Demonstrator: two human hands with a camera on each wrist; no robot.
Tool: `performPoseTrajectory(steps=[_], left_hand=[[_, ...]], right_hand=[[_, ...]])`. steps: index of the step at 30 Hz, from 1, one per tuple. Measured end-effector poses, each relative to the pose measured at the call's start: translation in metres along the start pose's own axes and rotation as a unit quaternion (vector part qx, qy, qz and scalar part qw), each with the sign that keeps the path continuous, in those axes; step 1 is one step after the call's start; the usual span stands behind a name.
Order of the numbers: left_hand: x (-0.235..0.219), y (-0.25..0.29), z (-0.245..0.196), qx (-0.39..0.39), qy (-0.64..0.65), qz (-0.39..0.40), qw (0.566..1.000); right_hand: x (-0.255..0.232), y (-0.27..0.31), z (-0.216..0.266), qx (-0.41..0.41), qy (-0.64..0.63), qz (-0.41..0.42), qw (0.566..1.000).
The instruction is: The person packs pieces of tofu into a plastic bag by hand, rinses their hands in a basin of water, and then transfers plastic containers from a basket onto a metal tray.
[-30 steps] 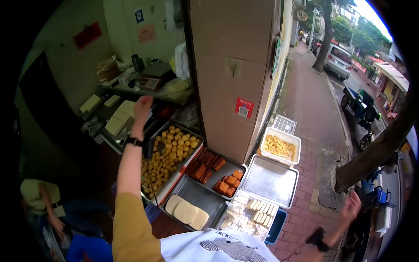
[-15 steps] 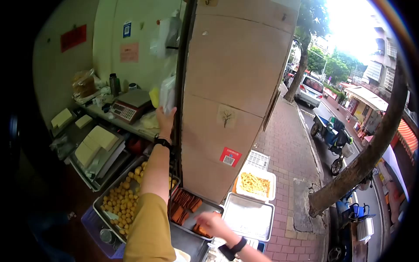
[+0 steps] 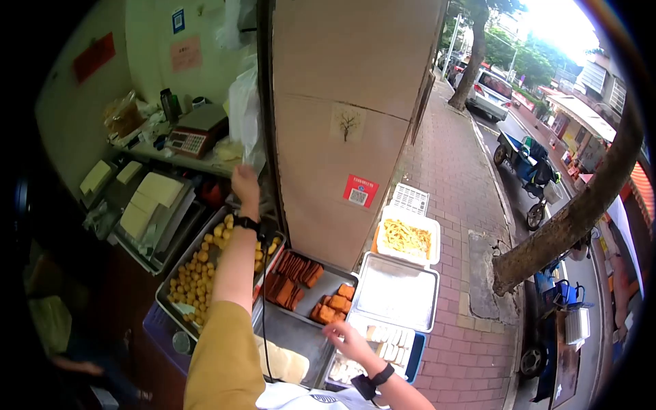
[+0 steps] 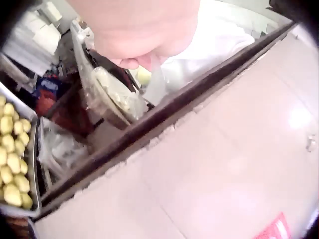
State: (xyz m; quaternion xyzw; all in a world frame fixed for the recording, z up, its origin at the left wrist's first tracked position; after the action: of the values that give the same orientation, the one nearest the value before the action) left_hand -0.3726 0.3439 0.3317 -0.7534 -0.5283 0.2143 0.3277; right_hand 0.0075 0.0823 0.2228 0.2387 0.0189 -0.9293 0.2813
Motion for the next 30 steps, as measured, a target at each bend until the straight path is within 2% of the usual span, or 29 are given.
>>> performPoseTrajectory(steps=[2, 3, 4, 5, 6, 7, 8, 10, 12, 13, 15, 16, 18, 20, 21, 22, 24, 25, 26, 27, 28, 29, 30], left_hand=[[-0.031, 0.057, -0.048, 0.08, 0.078, 0.061, 0.992], [-0.058, 0.091, -0.095, 0.027, 0.047, 0.166, 0.985], [-0.075, 0.13, -0.115, 0.055, 0.039, 0.247, 0.967], [-0.094, 0.169, -0.138, 0.111, 0.038, 0.318, 0.941], [-0.111, 0.204, -0.163, 0.292, 0.077, 0.299, 0.905], [-0.138, 0.23, -0.201, 0.308, 0.027, 0.432, 0.847], [-0.156, 0.263, -0.222, 0.293, 0.038, 0.51, 0.808], [-0.186, 0.315, -0.254, 0.303, 0.039, 0.581, 0.754], [-0.206, 0.345, -0.284, 0.274, 0.048, 0.599, 0.751], [-0.21, 0.35, -0.296, 0.271, 0.052, 0.609, 0.743], [-0.222, 0.356, -0.319, 0.194, 0.125, 0.664, 0.711], [-0.226, 0.354, -0.33, 0.117, 0.158, 0.67, 0.716], [-0.227, 0.344, -0.334, 0.13, 0.174, 0.64, 0.737], [-0.227, 0.329, -0.335, 0.218, 0.135, 0.563, 0.786], [-0.225, 0.323, -0.34, 0.208, 0.109, 0.539, 0.809], [-0.22, 0.319, -0.346, 0.209, 0.107, 0.541, 0.807], [-0.212, 0.318, -0.356, 0.267, 0.084, 0.473, 0.835], [-0.208, 0.322, -0.355, 0.226, 0.134, 0.496, 0.827], [-0.206, 0.325, -0.351, 0.223, 0.133, 0.502, 0.825], [-0.204, 0.329, -0.345, 0.059, 0.205, 0.592, 0.778], [-0.202, 0.336, -0.34, -0.109, 0.268, 0.656, 0.697], [-0.201, 0.346, -0.333, -0.154, 0.292, 0.639, 0.695], [-0.2, 0.351, -0.327, -0.159, 0.291, 0.644, 0.689]], right_hand=[[-0.018, 0.0, -0.009, 0.1, -0.034, -0.046, 0.993], [-0.026, -0.002, -0.019, 0.144, -0.151, -0.05, 0.977], [-0.035, -0.002, -0.027, 0.187, -0.265, -0.057, 0.944], [-0.046, 0.0, -0.027, 0.202, -0.333, -0.024, 0.921], [-0.058, 0.004, -0.027, 0.218, -0.401, 0.006, 0.89], [-0.07, 0.008, -0.021, 0.214, -0.456, 0.035, 0.863], [-0.078, 0.017, -0.015, 0.209, -0.511, 0.06, 0.831], [-0.089, 0.036, -0.013, 0.155, -0.515, 0.033, 0.843], [-0.097, 0.063, -0.008, 0.159, -0.451, -0.007, 0.878], [-0.099, 0.074, -0.003, 0.122, -0.454, -0.049, 0.881], [-0.108, 0.097, -0.009, 0.123, -0.454, -0.06, 0.88], [-0.11, 0.106, -0.014, 0.114, -0.446, -0.062, 0.885], [-0.117, 0.123, -0.025, 0.108, -0.444, -0.05, 0.888], [-0.128, 0.139, -0.02, 0.103, -0.416, -0.043, 0.902], [-0.13, 0.147, -0.013, 0.081, -0.417, -0.04, 0.904], [-0.13, 0.152, -0.005, 0.082, -0.421, -0.04, 0.903], [-0.126, 0.162, 0.005, 0.037, -0.402, 0.016, 0.915], [-0.122, 0.166, -0.001, 0.033, -0.326, 0.015, 0.945], [-0.121, 0.168, -0.002, 0.038, -0.331, 0.015, 0.943], [-0.122, 0.17, 0.003, -0.007, -0.228, -0.027, 0.973], [-0.124, 0.172, 0.005, -0.049, -0.121, -0.067, 0.989], [-0.125, 0.174, 0.002, -0.026, -0.112, -0.082, 0.99], [-0.128, 0.177, -0.001, -0.018, -0.115, -0.084, 0.99]])
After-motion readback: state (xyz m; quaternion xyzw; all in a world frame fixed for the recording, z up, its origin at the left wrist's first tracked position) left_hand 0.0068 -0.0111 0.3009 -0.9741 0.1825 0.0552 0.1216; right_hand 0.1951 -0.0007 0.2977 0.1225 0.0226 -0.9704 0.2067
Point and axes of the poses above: each hand's wrist, its own y-axis away from the middle knuckle, its own x-axis out of the palm, z = x × y, the point moved 1 cm from there along -y, towards the middle knuckle, and after that the axes turned 12 degrees about x, right-handed, at the moved point
